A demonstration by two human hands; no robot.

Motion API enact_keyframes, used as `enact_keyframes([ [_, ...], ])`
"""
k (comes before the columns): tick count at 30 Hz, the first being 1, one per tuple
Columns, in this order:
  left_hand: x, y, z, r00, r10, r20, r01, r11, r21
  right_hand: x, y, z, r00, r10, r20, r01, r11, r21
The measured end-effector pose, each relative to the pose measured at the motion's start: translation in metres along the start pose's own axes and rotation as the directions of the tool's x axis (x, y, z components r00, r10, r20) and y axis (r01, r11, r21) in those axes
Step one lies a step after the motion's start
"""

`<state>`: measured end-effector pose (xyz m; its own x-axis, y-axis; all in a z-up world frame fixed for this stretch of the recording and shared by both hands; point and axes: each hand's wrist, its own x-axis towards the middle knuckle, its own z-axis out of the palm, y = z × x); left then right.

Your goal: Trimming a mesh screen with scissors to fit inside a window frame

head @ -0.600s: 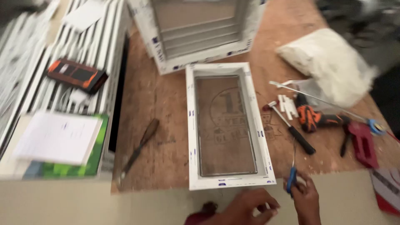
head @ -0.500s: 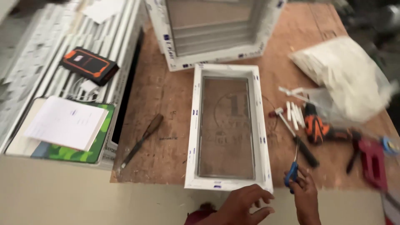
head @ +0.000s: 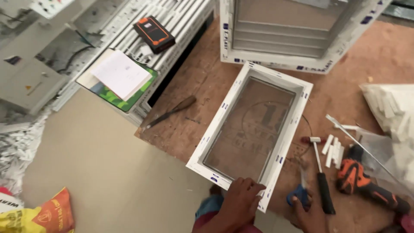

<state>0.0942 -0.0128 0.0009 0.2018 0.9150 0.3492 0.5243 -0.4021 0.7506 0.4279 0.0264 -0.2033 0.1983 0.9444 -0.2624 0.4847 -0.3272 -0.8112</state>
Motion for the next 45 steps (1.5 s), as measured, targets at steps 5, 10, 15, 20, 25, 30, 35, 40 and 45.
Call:
enact_keyframes([
  [5,0.012,-0.005,-0.003,0.998,0.012,-0.06,-0.01,1.0,0.026,0.015,-0.004,-0.002,0.949,-0.303,-0.09,0.235,0.867,-0.44],
  [10,0.012,-0.001,-0.009,0.996,-0.009,-0.092,0.014,0.998,0.053,0.012,-0.034,-0.015,0.995,-0.067,0.078,0.1,0.783,-0.614],
  [15,0.025,-0.001,-0.021,0.994,0.021,-0.107,-0.023,1.0,-0.02,-0.028,-0.136,-0.023,0.982,0.181,0.061,-0.103,0.773,-0.626],
  [20,0.025,0.001,-0.021,0.994,0.108,-0.003,-0.108,0.992,-0.068,-0.031,-0.168,-0.004,0.815,0.32,0.483,-0.427,0.896,0.126],
  [25,0.025,-0.002,-0.019,0.969,0.228,0.1,-0.224,0.973,-0.047,-0.024,-0.151,0.037,0.825,0.257,0.503,-0.479,0.79,0.382],
  [30,0.03,0.0,-0.027,0.962,0.272,0.034,-0.265,0.955,-0.135,-0.055,-0.203,0.022,0.924,0.018,0.383,-0.17,0.915,0.367],
  [35,0.044,0.018,-0.065,0.903,0.415,0.114,-0.382,0.895,-0.23,-0.059,-0.23,-0.008,0.914,-0.12,0.387,-0.054,0.91,0.41],
  [40,0.047,0.047,-0.11,0.862,0.506,0.039,-0.493,0.853,-0.171,-0.082,-0.236,-0.022,0.969,-0.099,0.229,0.033,0.961,0.274],
  [45,0.049,0.056,-0.156,0.975,0.001,-0.221,-0.048,0.977,-0.207,-0.1,-0.263,-0.012,0.992,-0.115,0.054,0.097,0.957,0.273],
])
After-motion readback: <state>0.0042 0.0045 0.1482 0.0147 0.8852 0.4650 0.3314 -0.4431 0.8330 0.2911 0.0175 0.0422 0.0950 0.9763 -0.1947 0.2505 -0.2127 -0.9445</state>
